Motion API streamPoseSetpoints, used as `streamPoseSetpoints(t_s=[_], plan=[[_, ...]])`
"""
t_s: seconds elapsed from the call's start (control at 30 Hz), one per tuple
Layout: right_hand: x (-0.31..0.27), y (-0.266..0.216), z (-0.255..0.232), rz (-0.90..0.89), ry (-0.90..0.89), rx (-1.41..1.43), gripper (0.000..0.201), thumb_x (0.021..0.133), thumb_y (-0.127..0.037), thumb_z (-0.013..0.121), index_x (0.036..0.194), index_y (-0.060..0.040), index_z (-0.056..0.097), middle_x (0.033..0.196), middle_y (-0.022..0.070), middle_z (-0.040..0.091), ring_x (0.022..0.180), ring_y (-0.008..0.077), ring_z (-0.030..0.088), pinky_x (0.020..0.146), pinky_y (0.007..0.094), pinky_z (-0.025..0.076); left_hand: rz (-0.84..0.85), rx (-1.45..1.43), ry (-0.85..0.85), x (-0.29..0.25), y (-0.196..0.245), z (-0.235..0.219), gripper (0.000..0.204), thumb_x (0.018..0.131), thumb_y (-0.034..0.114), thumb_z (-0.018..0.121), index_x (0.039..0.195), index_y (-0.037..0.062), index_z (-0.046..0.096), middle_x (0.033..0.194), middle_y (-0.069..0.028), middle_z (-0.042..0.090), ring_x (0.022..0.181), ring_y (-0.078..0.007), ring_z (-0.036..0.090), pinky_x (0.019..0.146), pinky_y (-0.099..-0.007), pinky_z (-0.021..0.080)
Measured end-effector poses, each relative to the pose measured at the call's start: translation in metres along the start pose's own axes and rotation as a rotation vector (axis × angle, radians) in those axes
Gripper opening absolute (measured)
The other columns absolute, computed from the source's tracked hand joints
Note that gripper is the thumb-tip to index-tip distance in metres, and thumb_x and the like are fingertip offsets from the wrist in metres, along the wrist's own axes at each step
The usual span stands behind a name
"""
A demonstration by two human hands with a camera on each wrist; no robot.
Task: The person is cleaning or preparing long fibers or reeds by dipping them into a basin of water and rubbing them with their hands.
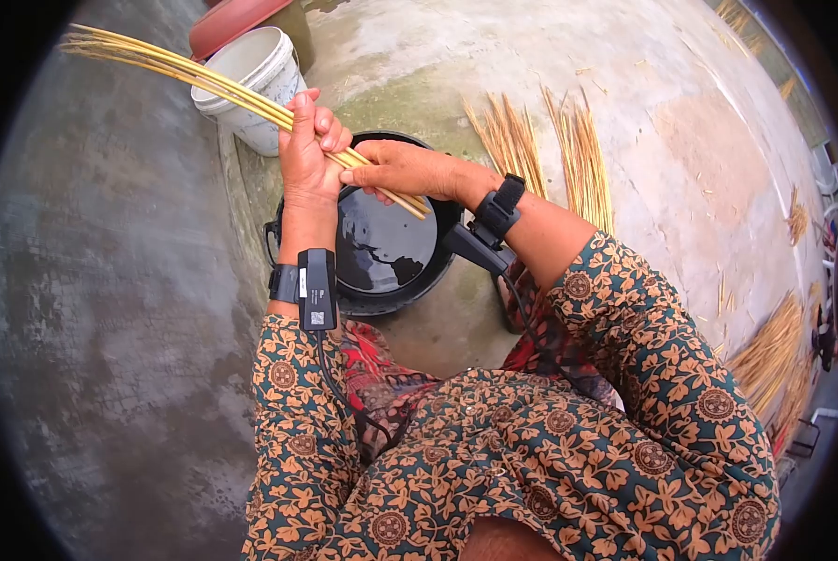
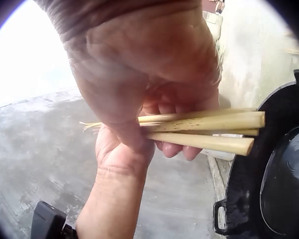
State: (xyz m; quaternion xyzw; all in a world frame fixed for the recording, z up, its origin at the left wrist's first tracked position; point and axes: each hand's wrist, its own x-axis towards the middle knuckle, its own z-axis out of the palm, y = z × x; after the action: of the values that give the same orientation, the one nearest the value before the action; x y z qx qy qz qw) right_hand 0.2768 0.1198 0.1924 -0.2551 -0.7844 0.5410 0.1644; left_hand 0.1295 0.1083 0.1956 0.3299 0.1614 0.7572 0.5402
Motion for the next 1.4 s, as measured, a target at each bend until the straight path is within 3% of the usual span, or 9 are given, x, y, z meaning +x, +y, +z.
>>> streamPoseSetpoints(t_s=[0.23, 0.37, 0.43, 0.77, 0.87, 0.93, 0.97, 1.13, 1.4], plan=[[-0.007, -0.019, 0.009, 0.024, 0.095, -0.214, 0.034, 0.095, -0.039, 0.042, 0.083, -0.0070, 0.047, 0.067, 0.0003, 0.049, 0.059, 0.0098, 0.048, 0.050, 0.0257, 0.040, -0.011, 0.164, 0.044, 0.007, -0.001, -0.016, 0.036, 0.092, 0.034, 0.056, 0.107, 0.0030, 0.046, 0.076, -0.0062, 0.057, 0.061, -0.0149, 0.055, 0.054, -0.0274, 0.047], [-0.005, -0.019, -0.006, -0.082, 0.215, -0.325, 0.037, 0.096, -0.038, 0.044, 0.087, -0.0028, 0.051, 0.067, 0.0036, 0.051, 0.061, 0.0141, 0.049, 0.056, 0.0303, 0.041, 0.032, 0.216, 0.003, 0.004, -0.003, -0.012, 0.048, 0.092, 0.044, 0.051, 0.113, 0.0018, 0.043, 0.107, -0.0237, 0.055, 0.091, -0.0289, 0.060, 0.081, -0.0379, 0.050], [-0.004, -0.016, -0.018, -0.166, 0.281, -0.276, 0.037, 0.095, -0.038, 0.045, 0.088, -0.0018, 0.053, 0.066, 0.0041, 0.051, 0.060, 0.0151, 0.049, 0.055, 0.0322, 0.041, 0.011, 0.314, 0.001, 0.002, -0.005, -0.009, 0.055, 0.094, 0.047, 0.044, 0.124, 0.0015, 0.038, 0.114, -0.0207, 0.053, 0.105, -0.0305, 0.055, 0.091, -0.0410, 0.045], [-0.067, -0.036, -0.099, -0.145, 0.952, -0.243, 0.040, 0.090, -0.040, 0.050, 0.079, -0.0010, 0.054, 0.064, 0.0075, 0.058, 0.055, 0.0192, 0.055, 0.053, 0.0327, 0.046, -0.130, 0.631, 0.204, -0.003, -0.005, -0.031, 0.044, 0.093, 0.037, 0.050, 0.118, 0.0004, 0.047, 0.100, -0.0136, 0.061, 0.079, -0.0180, 0.060, 0.071, -0.0287, 0.048], [-0.114, 0.028, -0.099, -0.185, 1.255, -0.420, 0.037, 0.092, -0.038, 0.049, 0.082, -0.0019, 0.050, 0.066, 0.0077, 0.059, 0.060, 0.0195, 0.056, 0.059, 0.0330, 0.046, -0.166, 0.716, 0.207, -0.003, -0.006, -0.036, 0.041, 0.092, 0.034, 0.053, 0.116, 0.0006, 0.049, 0.097, -0.0117, 0.062, 0.076, -0.0160, 0.060, 0.068, -0.0266, 0.048], [-0.166, 0.072, -0.093, 0.010, 1.305, -0.292, 0.035, 0.093, -0.036, 0.049, 0.086, -0.0018, 0.049, 0.068, 0.0071, 0.059, 0.063, 0.0185, 0.056, 0.061, 0.0324, 0.045, -0.204, 0.756, 0.211, -0.006, -0.005, -0.044, 0.039, 0.092, 0.031, 0.055, 0.116, 0.0007, 0.050, 0.095, -0.0103, 0.062, 0.074, -0.0149, 0.060, 0.066, -0.0257, 0.048], [-0.199, 0.092, -0.094, 0.132, 1.331, -0.276, 0.036, 0.092, -0.036, 0.050, 0.090, -0.0001, 0.048, 0.068, 0.0130, 0.061, 0.066, 0.0299, 0.061, 0.063, 0.0390, 0.048, -0.219, 0.770, 0.200, -0.006, -0.005, -0.044, 0.039, 0.092, 0.031, 0.055, 0.116, 0.0008, 0.050, 0.094, -0.0099, 0.063, 0.074, -0.0146, 0.060, 0.066, -0.0254, 0.048], [-0.345, 0.187, -0.068, 0.492, 1.521, -0.161, 0.031, 0.094, -0.032, 0.049, 0.085, -0.0025, 0.047, 0.063, 0.0083, 0.058, 0.054, 0.0180, 0.058, 0.051, 0.0325, 0.047, -0.290, 0.819, 0.184, -0.008, -0.005, -0.047, 0.038, 0.091, 0.029, 0.056, 0.117, 0.0011, 0.051, 0.093, -0.0087, 0.063, 0.073, -0.0133, 0.061, 0.066, -0.0245, 0.049], [-0.425, 0.209, -0.031, 0.330, 1.622, 0.501, 0.023, 0.094, -0.029, 0.049, 0.094, -0.0065, 0.045, 0.073, 0.0034, 0.052, 0.055, 0.0094, 0.051, 0.049, 0.0245, 0.049, -0.380, 0.895, 0.094, -0.008, -0.006, -0.073, 0.035, 0.092, 0.029, 0.055, 0.116, 0.0033, 0.052, 0.090, -0.0071, 0.064, 0.071, -0.0121, 0.061, 0.063, -0.0237, 0.049]])
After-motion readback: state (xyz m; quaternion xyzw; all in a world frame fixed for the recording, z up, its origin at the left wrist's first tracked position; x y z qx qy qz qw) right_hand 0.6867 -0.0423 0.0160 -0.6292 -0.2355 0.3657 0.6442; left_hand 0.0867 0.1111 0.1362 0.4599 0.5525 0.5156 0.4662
